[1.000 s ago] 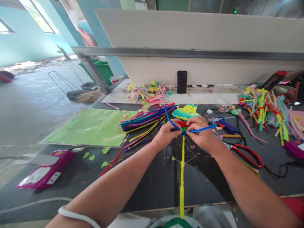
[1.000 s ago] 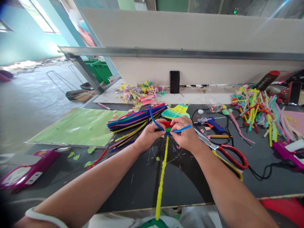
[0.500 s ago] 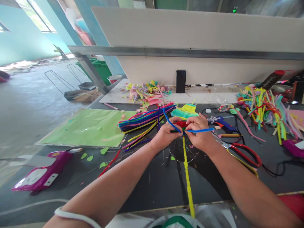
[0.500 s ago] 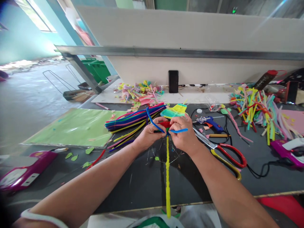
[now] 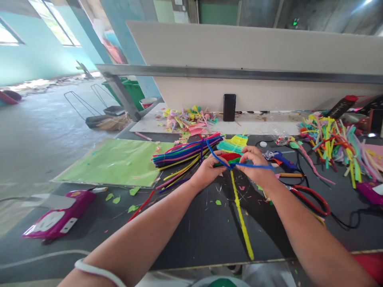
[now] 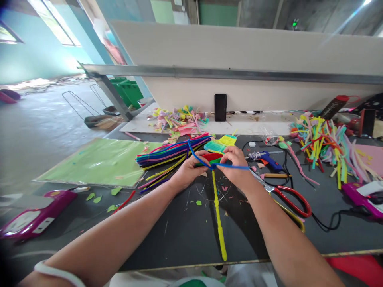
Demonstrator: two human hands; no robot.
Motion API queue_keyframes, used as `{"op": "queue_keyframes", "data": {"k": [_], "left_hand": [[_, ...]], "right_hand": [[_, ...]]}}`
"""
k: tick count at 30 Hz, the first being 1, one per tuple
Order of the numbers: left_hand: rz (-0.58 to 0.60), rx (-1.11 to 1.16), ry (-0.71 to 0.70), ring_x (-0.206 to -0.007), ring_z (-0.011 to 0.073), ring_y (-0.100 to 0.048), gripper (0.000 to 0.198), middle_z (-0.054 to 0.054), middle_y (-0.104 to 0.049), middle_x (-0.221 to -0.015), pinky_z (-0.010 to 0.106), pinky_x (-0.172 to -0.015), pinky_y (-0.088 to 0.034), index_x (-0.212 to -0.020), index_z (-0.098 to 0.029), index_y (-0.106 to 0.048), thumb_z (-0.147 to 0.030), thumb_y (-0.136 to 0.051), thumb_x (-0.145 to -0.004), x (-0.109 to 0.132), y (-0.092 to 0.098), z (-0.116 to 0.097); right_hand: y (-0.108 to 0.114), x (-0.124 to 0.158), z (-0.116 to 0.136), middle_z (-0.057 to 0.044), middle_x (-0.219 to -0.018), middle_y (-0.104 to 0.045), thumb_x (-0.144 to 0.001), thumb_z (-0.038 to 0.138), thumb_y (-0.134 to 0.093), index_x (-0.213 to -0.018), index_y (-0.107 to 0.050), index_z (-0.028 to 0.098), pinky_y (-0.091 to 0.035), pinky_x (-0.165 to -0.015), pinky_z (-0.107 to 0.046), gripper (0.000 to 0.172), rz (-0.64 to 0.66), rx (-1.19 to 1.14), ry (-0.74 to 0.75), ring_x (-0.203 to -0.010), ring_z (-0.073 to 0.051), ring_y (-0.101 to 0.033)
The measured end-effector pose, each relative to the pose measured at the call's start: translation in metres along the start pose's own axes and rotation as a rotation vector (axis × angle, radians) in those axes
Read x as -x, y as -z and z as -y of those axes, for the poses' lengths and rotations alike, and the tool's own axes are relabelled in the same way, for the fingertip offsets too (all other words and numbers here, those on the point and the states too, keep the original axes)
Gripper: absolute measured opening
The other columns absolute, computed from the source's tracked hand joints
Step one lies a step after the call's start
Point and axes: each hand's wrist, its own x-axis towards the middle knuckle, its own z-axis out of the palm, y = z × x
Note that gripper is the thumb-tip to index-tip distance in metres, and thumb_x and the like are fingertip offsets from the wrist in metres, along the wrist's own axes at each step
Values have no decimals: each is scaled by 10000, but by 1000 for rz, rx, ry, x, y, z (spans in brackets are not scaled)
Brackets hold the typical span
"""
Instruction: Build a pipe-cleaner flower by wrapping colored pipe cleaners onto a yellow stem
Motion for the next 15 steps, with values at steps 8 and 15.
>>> {"op": "queue_keyframes", "data": {"k": [8,15], "left_hand": [[-1,-86,-93,-1140,213,-523,110,88,-538,-1194,376,-1033,-374,-873,-168,-671,-166,-643,-767,-1,1,1],[-16,-70,-94,-1101,217,-541,125,91,-543,-1158,382,-1001,-394,-862,-162,-664,-156,-676,-738,-2,0,6]], "right_hand": [[1,2,3,-77,-1098,-580,-757,224,-670,-679,-671,220,-401,-947,-451,78,96,67,86,-1071,-255,-524],[2,1,5,-57,-1125,-592,-743,182,-658,-721,-722,248,-390,-946,-456,94,137,117,137,-1061,-254,-527]]}}
